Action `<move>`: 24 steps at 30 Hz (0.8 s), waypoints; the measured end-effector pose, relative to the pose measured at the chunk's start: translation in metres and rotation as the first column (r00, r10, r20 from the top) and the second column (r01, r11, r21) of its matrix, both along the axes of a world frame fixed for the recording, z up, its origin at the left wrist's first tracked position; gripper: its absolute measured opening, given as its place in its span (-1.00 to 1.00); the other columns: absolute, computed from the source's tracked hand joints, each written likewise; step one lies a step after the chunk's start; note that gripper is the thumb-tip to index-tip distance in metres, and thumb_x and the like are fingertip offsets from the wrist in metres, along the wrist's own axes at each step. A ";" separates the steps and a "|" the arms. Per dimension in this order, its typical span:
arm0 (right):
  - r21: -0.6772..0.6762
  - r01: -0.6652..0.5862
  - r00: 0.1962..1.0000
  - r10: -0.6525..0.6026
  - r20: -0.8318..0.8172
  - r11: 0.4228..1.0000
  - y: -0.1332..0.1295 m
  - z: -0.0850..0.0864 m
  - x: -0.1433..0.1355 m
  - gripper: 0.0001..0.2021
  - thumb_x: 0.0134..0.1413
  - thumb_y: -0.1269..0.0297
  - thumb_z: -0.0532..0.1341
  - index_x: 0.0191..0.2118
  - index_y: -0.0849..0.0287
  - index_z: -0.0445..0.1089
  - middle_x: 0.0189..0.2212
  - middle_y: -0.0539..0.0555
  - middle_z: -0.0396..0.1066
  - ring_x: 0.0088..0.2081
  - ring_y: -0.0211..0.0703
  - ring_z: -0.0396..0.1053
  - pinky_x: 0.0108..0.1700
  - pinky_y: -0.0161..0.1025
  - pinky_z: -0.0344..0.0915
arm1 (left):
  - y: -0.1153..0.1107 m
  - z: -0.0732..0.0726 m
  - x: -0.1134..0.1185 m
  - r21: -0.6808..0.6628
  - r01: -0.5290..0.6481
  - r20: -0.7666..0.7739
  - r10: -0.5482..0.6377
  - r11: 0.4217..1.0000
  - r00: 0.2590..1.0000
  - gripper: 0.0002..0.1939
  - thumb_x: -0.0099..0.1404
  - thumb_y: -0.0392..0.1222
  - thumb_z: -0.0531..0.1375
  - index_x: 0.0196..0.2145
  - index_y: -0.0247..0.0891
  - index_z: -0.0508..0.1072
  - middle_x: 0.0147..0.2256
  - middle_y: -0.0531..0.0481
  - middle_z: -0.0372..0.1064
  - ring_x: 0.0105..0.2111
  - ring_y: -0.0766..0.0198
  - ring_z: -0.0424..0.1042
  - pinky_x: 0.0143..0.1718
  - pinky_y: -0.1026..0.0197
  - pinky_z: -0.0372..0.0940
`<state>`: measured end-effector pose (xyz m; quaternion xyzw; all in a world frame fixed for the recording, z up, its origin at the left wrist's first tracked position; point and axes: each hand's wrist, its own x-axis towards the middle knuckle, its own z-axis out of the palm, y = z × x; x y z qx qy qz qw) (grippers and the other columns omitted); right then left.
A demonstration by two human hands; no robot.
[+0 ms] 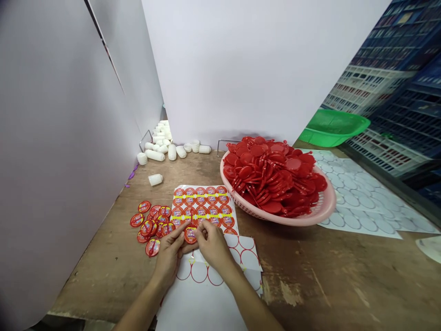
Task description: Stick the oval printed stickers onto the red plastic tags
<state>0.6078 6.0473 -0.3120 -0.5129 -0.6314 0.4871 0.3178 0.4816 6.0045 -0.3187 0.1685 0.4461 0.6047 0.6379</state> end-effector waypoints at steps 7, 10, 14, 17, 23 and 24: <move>0.022 0.028 0.998 -0.029 0.056 0.999 0.000 0.000 0.000 -0.82 0.03 0.21 0.10 -0.53 0.12 0.18 -0.60 -0.06 0.22 -0.53 -0.24 0.18 -0.45 -0.29 0.09 | 0.000 -0.005 -0.001 -0.021 -0.007 0.044 0.008 1.000 0.999 -0.56 -0.04 -0.16 0.40 -0.15 -0.33 0.59 -0.60 0.04 0.43 -0.48 0.18 0.53 -0.18 -0.02 0.46; 0.019 0.030 0.998 -0.032 0.060 0.999 -0.001 0.001 -0.001 -0.82 0.02 0.22 0.10 -0.54 0.12 0.18 -0.60 -0.06 0.22 -0.53 -0.24 0.19 -0.46 -0.30 0.09 | 0.000 -0.005 -0.001 -0.013 -0.013 0.056 0.013 1.000 0.998 -0.58 -0.03 -0.17 0.39 -0.17 -0.36 0.60 -0.65 0.08 0.37 -0.55 0.26 0.48 -0.20 0.01 0.48; 0.003 0.034 0.997 -0.035 0.070 0.999 -0.002 0.002 -0.001 -0.82 0.02 0.22 0.10 -0.54 0.12 0.19 -0.61 -0.07 0.22 -0.54 -0.24 0.19 -0.46 -0.30 0.09 | 0.000 -0.003 0.000 0.003 -0.027 0.037 0.027 1.000 0.999 -0.58 -0.02 -0.15 0.40 -0.18 -0.38 0.60 -0.68 0.13 0.29 -0.58 0.33 0.44 -0.24 0.04 0.50; 0.001 0.037 0.997 -0.037 0.072 0.999 -0.002 0.001 -0.002 -0.82 0.02 0.22 0.09 -0.53 0.12 0.18 -0.61 -0.06 0.22 -0.53 -0.24 0.19 -0.46 -0.29 0.09 | 0.000 -0.001 0.001 -0.003 -0.034 0.014 0.035 0.999 0.999 -0.57 -0.05 -0.14 0.43 -0.20 -0.39 0.60 -0.60 0.08 0.39 -0.53 0.29 0.48 -0.26 0.05 0.51; -0.004 0.046 0.994 -0.046 0.094 0.999 -0.003 0.003 -0.003 -0.82 0.03 0.23 0.08 -0.54 0.11 0.17 -0.61 -0.07 0.22 -0.54 -0.24 0.20 -0.46 -0.30 0.09 | 0.001 -0.001 0.003 -0.020 -0.033 -0.076 0.031 0.999 0.997 -0.54 -0.07 -0.12 0.44 -0.19 -0.38 0.59 -0.40 -0.10 0.55 -0.44 0.17 0.55 -0.27 0.04 0.51; 0.000 0.049 0.993 -0.049 0.104 0.999 -0.004 0.003 -0.004 -0.82 0.03 0.24 0.08 -0.54 0.11 0.17 -0.61 -0.07 0.22 -0.54 -0.24 0.20 -0.46 -0.30 0.09 | 0.001 -0.001 0.003 -0.020 -0.032 -0.092 0.030 0.999 0.995 -0.53 -0.07 -0.11 0.44 -0.19 -0.38 0.58 -0.37 -0.13 0.56 -0.42 0.14 0.56 -0.27 0.04 0.51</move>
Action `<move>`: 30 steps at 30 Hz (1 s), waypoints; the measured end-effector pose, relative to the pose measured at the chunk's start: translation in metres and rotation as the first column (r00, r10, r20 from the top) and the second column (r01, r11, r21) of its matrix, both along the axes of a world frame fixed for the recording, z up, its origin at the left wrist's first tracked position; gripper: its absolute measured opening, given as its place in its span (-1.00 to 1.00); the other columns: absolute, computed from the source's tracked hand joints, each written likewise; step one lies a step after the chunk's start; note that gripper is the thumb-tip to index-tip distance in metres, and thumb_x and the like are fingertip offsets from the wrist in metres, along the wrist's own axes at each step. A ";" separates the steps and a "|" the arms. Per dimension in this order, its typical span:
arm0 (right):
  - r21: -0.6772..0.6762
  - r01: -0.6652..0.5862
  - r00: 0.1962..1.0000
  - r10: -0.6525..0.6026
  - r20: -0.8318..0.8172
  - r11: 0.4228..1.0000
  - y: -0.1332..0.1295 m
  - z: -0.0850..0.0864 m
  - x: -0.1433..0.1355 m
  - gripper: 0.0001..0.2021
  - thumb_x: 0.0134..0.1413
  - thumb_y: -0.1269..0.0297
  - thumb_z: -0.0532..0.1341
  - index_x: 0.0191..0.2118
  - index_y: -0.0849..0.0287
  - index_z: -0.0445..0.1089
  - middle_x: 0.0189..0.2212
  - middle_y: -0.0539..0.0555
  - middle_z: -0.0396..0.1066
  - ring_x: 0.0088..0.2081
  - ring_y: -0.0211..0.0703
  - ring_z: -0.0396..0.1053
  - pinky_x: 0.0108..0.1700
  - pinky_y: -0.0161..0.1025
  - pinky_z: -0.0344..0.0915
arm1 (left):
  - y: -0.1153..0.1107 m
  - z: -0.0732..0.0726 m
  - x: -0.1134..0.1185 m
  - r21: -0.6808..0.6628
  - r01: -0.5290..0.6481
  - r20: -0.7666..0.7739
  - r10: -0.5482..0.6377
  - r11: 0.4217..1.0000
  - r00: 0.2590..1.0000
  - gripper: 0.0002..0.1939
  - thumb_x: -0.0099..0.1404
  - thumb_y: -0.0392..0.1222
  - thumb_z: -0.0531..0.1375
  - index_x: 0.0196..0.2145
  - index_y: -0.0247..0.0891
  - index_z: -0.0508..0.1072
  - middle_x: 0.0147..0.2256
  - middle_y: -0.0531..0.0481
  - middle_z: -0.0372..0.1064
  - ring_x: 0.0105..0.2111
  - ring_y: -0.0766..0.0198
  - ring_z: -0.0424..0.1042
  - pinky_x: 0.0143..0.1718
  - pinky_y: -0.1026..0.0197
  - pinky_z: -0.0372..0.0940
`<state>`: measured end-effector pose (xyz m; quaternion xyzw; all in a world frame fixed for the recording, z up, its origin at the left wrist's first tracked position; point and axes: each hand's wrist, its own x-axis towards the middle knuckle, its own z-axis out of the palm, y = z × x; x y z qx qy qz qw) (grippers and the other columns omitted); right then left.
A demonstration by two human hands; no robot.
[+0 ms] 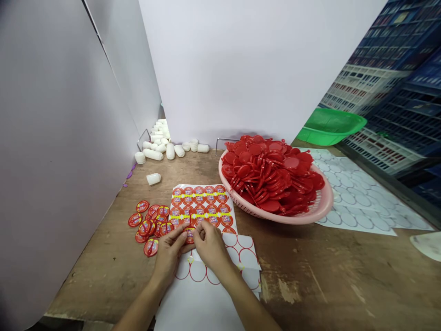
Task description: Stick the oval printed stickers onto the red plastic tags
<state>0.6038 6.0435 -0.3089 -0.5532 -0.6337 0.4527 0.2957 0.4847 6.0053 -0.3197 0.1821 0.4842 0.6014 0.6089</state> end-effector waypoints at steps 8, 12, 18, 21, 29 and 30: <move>0.136 -0.009 0.945 -0.036 0.325 0.991 -0.005 0.005 -0.001 -0.82 0.11 0.32 0.08 -0.51 0.10 0.13 -0.57 0.02 0.30 -0.49 -0.16 0.25 -0.41 -0.24 0.05 | 0.000 0.000 0.001 0.005 -0.019 -0.067 0.019 1.000 0.998 -0.53 -0.08 -0.05 0.44 -0.22 -0.36 0.59 -0.41 -0.07 0.55 -0.38 0.13 0.57 -0.29 0.10 0.52; 0.053 -0.029 0.956 0.012 0.292 0.998 0.002 0.008 0.009 -0.76 0.04 0.17 0.22 -0.53 0.13 0.22 -0.58 0.01 0.27 -0.51 -0.18 0.21 -0.43 -0.23 0.07 | -0.001 0.004 0.001 -0.074 -0.040 -0.046 0.037 0.996 0.998 -0.46 -0.12 -0.04 0.46 -0.18 -0.37 0.56 -0.54 0.05 0.47 -0.48 0.23 0.54 -0.35 0.19 0.51; 0.011 -0.062 0.910 0.061 -0.411 0.998 0.006 -0.006 0.010 -0.89 0.01 0.28 0.20 -0.30 0.14 0.39 -0.45 -0.02 0.33 -0.46 -0.23 0.28 -0.44 -0.29 0.24 | 0.000 0.005 0.000 -0.096 0.095 -0.018 -0.097 0.991 0.995 -0.45 -0.24 -0.18 0.51 -0.24 -0.41 0.56 -0.47 -0.05 0.53 -0.50 0.30 0.51 -0.39 0.27 0.48; 0.249 -0.074 0.923 0.161 -0.351 0.966 0.000 -0.010 0.010 -0.87 0.11 0.36 0.15 -0.31 0.13 0.45 -0.38 0.04 0.34 -0.32 -0.19 0.34 -0.29 -0.25 0.29 | -0.002 0.004 -0.003 -0.039 0.113 0.014 -0.112 0.993 0.994 -0.61 -0.12 -0.12 0.47 -0.34 -0.40 0.57 -0.47 -0.04 0.50 -0.47 0.30 0.49 -0.35 0.21 0.50; 0.268 -0.097 0.933 0.182 -0.312 0.959 -0.013 -0.005 0.015 -0.84 0.17 0.36 0.12 -0.22 0.12 0.45 -0.30 0.08 0.37 -0.24 -0.16 0.37 -0.22 -0.23 0.34 | -0.004 0.006 0.001 -0.010 0.118 -0.149 -0.118 0.993 0.982 -0.62 -0.05 -0.03 0.43 -0.37 -0.39 0.56 -0.49 -0.01 0.44 -0.54 0.31 0.44 -0.49 0.18 0.50; 0.203 -0.079 0.925 0.148 -0.351 0.976 -0.013 -0.005 0.014 -0.87 0.14 0.34 0.15 -0.26 0.13 0.45 -0.32 0.07 0.37 -0.26 -0.16 0.38 -0.23 -0.23 0.35 | -0.004 0.006 0.001 -0.001 0.120 -0.171 -0.118 0.993 0.978 -0.62 -0.05 -0.03 0.42 -0.38 -0.39 0.55 -0.52 0.02 0.41 -0.58 0.33 0.42 -0.53 0.19 0.49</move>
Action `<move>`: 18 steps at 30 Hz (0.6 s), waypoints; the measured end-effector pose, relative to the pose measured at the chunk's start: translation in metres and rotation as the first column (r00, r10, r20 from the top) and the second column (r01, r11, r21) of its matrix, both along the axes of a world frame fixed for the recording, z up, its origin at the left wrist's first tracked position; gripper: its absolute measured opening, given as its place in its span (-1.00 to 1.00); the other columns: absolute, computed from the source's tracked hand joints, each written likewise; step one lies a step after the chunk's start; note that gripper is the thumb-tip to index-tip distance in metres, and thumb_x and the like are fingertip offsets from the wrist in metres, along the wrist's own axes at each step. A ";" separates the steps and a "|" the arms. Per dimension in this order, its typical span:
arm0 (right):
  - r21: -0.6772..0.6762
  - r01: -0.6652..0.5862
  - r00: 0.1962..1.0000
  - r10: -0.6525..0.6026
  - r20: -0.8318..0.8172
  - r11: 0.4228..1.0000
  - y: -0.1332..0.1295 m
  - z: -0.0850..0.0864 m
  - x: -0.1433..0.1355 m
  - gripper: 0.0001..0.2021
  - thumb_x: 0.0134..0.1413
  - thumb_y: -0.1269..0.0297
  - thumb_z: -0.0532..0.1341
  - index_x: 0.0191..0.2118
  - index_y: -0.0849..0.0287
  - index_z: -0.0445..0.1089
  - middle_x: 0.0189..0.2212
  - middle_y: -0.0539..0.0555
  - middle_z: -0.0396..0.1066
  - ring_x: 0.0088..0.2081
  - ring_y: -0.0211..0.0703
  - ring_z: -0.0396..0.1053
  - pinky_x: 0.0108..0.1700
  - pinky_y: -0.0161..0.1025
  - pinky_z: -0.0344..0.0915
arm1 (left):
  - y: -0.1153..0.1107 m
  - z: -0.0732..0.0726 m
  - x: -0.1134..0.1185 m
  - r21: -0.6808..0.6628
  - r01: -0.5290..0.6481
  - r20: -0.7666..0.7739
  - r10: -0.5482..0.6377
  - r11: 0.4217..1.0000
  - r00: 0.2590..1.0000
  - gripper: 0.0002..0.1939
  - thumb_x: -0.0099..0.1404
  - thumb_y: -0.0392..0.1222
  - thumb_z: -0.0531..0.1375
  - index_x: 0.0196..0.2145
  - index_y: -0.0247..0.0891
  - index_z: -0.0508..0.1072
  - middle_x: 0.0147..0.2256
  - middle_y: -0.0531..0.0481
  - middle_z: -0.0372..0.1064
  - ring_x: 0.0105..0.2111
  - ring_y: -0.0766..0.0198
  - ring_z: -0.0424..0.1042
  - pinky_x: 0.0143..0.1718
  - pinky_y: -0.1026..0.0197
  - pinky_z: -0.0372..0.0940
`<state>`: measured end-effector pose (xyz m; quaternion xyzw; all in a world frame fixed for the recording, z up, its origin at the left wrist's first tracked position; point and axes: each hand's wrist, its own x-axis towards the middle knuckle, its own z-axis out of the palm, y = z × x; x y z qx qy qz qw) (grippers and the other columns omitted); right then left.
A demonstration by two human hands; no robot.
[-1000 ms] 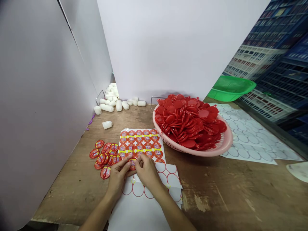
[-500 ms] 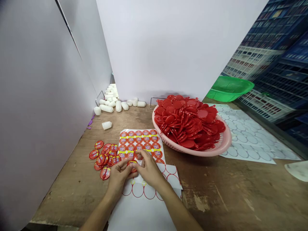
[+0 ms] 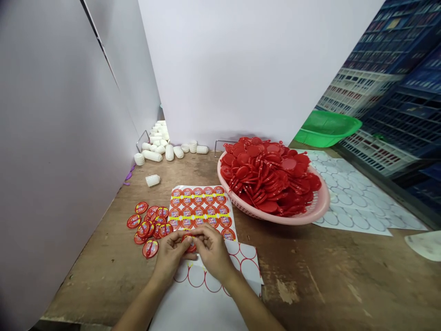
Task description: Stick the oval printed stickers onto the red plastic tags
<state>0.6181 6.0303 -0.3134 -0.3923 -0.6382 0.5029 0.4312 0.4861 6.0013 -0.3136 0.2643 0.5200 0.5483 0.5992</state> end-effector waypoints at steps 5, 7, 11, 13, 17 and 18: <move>-0.044 0.021 0.999 -0.019 0.043 0.999 0.002 0.005 0.004 -0.87 0.14 0.27 0.12 -0.30 0.15 0.40 -0.35 0.07 0.36 -0.28 -0.13 0.37 -0.23 -0.20 0.34 | -0.001 0.000 0.003 0.041 0.020 -0.014 -0.019 0.999 1.000 -0.63 -0.03 -0.01 0.41 -0.39 -0.38 0.50 -0.55 0.06 0.38 -0.63 0.35 0.40 -0.55 0.22 0.46; 0.064 0.066 0.964 -0.080 0.254 0.996 0.004 0.006 0.012 -0.86 0.16 0.28 0.11 -0.23 0.14 0.39 -0.26 0.11 0.38 -0.18 -0.06 0.35 -0.13 -0.11 0.29 | -0.001 0.000 0.004 0.047 0.006 0.008 -0.006 0.999 1.000 -0.63 0.01 0.01 0.38 -0.38 -0.37 0.47 -0.54 0.01 0.42 -0.61 0.30 0.44 -0.54 0.23 0.45; 0.143 0.035 0.756 -0.120 0.644 0.989 0.006 0.006 0.023 -0.90 -0.01 0.43 0.22 -0.33 0.13 0.33 -0.25 0.09 0.38 -0.13 0.03 0.29 -0.09 -0.04 0.18 | 0.000 0.003 -0.006 0.097 -0.066 -0.007 0.067 0.993 0.998 -0.58 0.09 0.08 0.31 -0.24 -0.32 0.46 -0.61 0.06 0.39 -0.75 0.36 0.30 -0.74 0.34 0.22; 0.086 0.022 0.727 -0.075 0.682 0.996 0.008 0.005 0.025 -0.88 -0.02 0.49 0.19 -0.38 0.13 0.27 -0.31 0.06 0.38 -0.20 -0.03 0.29 -0.14 -0.11 0.18 | 0.003 0.006 -0.021 0.138 -0.170 -0.088 0.183 0.976 0.979 -0.56 0.14 0.07 0.28 -0.13 -0.28 0.47 -0.55 0.05 0.42 -0.72 0.39 0.29 -0.69 0.34 0.20; 0.038 -0.034 0.772 0.002 0.636 0.999 0.022 0.007 0.025 -0.83 0.02 0.57 0.10 -0.36 0.13 0.25 -0.34 0.02 0.41 -0.22 -0.11 0.32 -0.15 -0.20 0.18 | 0.011 0.012 -0.056 0.320 -0.329 -0.528 0.456 0.888 0.716 -0.66 0.17 0.00 0.25 -0.15 -0.22 0.54 -0.20 -0.12 0.46 -0.15 0.08 0.42 -0.06 0.03 0.30; 0.052 -0.065 0.777 0.018 0.629 0.997 0.027 0.008 0.025 -0.82 0.02 0.59 0.09 -0.34 0.13 0.27 -0.33 0.02 0.42 -0.21 -0.11 0.33 -0.14 -0.20 0.18 | 0.012 0.011 -0.061 0.385 -0.288 -0.667 0.479 0.877 0.571 -0.66 0.16 -0.02 0.25 -0.14 -0.21 0.54 -0.13 -0.15 0.43 -0.03 -0.01 0.34 0.06 -0.07 0.19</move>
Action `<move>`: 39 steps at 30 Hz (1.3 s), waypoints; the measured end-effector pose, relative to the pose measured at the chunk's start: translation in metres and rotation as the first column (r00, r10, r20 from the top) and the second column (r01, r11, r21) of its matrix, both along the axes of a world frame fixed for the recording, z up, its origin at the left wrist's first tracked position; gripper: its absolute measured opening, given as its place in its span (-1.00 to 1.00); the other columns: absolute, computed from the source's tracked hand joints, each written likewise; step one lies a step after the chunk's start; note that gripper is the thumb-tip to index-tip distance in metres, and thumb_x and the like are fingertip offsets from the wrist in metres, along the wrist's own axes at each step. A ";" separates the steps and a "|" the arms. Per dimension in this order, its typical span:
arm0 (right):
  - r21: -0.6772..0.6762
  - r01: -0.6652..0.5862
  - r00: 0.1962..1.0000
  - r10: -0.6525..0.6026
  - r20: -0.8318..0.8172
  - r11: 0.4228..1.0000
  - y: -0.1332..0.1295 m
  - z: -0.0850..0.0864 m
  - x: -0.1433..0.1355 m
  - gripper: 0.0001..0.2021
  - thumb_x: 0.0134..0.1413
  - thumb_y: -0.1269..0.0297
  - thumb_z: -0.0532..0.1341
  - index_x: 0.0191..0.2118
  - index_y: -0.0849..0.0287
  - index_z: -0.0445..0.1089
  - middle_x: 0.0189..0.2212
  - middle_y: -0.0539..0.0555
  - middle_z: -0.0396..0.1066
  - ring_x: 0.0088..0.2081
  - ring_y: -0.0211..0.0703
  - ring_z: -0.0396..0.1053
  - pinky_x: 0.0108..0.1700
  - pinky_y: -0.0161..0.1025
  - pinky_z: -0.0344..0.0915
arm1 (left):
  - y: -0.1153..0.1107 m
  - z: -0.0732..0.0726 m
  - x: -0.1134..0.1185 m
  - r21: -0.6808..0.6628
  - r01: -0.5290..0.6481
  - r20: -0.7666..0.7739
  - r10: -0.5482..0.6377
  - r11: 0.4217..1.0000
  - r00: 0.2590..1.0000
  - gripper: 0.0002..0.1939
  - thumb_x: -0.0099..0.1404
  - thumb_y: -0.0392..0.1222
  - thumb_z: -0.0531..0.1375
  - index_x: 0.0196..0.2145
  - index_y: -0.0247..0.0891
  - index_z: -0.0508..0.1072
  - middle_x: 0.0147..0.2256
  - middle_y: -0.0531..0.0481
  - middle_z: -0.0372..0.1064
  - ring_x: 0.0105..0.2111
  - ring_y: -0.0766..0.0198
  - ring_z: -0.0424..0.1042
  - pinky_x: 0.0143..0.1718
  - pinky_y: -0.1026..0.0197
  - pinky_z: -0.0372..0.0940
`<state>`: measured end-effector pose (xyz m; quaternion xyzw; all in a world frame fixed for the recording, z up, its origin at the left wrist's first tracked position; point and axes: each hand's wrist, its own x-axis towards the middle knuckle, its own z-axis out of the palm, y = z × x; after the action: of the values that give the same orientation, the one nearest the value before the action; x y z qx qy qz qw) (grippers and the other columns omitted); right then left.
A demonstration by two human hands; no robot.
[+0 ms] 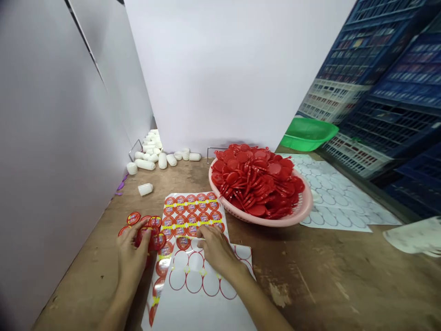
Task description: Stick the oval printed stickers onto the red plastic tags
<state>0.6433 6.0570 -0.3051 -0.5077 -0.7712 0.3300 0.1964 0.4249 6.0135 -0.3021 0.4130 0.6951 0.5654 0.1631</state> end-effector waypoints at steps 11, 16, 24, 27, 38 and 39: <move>0.608 0.144 0.987 -0.067 -0.147 0.781 0.032 0.071 0.024 -0.73 0.20 0.49 0.00 -0.19 0.14 0.43 -0.31 0.14 0.45 -0.21 -0.06 0.33 -0.10 -0.08 0.27 | 0.007 -0.022 0.038 -0.187 0.631 -0.249 -0.658 0.753 0.711 -0.77 0.32 -0.24 0.05 -0.21 -0.13 0.51 -0.26 -0.12 0.48 -0.23 0.05 0.40 -0.19 0.04 0.23; 0.662 0.195 0.891 -0.413 0.190 0.724 0.105 0.097 0.061 -0.80 0.08 0.49 0.11 -0.23 0.21 0.45 0.01 0.31 0.33 0.03 0.25 0.18 -0.04 0.16 0.16 | 0.003 -0.024 0.047 -0.201 0.600 -0.280 -0.633 0.774 0.722 -0.70 0.28 -0.31 0.05 -0.15 -0.10 0.53 -0.09 -0.18 0.40 -0.05 -0.03 0.33 -0.05 -0.11 0.23; 0.448 0.596 0.769 -0.313 -0.558 0.666 0.045 0.109 0.044 -0.90 0.18 0.27 0.14 -0.24 0.11 0.37 -0.36 0.04 0.42 -0.33 -0.13 0.37 -0.27 -0.19 0.30 | -0.022 -0.028 0.067 -0.023 0.761 0.332 -0.713 0.648 0.617 -0.69 0.20 -0.34 0.16 -0.10 -0.14 0.49 -0.10 -0.15 0.46 -0.05 0.08 0.41 0.05 0.01 0.26; 0.271 0.116 0.938 -0.016 -0.347 0.956 0.002 0.080 0.011 -0.87 0.16 0.35 0.14 -0.30 0.09 0.45 -0.40 0.01 0.46 -0.34 -0.16 0.39 -0.25 -0.24 0.30 | -0.023 -0.025 0.068 0.123 0.630 0.662 -0.536 0.767 0.524 -0.69 0.29 -0.06 0.14 -0.06 -0.20 0.44 -0.12 -0.17 0.46 -0.08 0.08 0.43 0.00 0.02 0.30; -0.032 0.035 0.982 -0.040 -0.185 0.999 0.001 -0.006 -0.012 -0.85 0.14 0.43 0.09 -0.29 0.16 0.41 -0.30 0.09 0.45 -0.21 -0.06 0.36 -0.12 -0.10 0.28 | -0.012 -0.013 0.059 0.187 0.291 0.963 -0.234 0.938 0.136 -0.75 0.06 -0.16 0.37 -0.41 -0.25 0.36 -0.52 0.09 0.35 -0.50 0.34 0.35 -0.37 0.23 0.33; 0.031 0.010 0.991 -0.006 -0.130 0.999 -0.003 -0.008 -0.014 -0.86 0.10 0.47 0.12 -0.30 0.16 0.41 -0.28 0.10 0.43 -0.17 -0.04 0.34 -0.09 -0.08 0.26 | -0.011 -0.012 0.058 0.202 0.271 0.967 -0.236 0.941 0.100 -0.76 0.07 -0.16 0.36 -0.45 -0.26 0.34 -0.53 0.09 0.33 -0.50 0.33 0.35 -0.38 0.22 0.32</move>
<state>0.6295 6.0543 -0.3133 -0.4852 -0.7598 0.3492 0.2556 0.4834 6.0023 -0.3144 0.0559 0.3466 0.6500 0.6739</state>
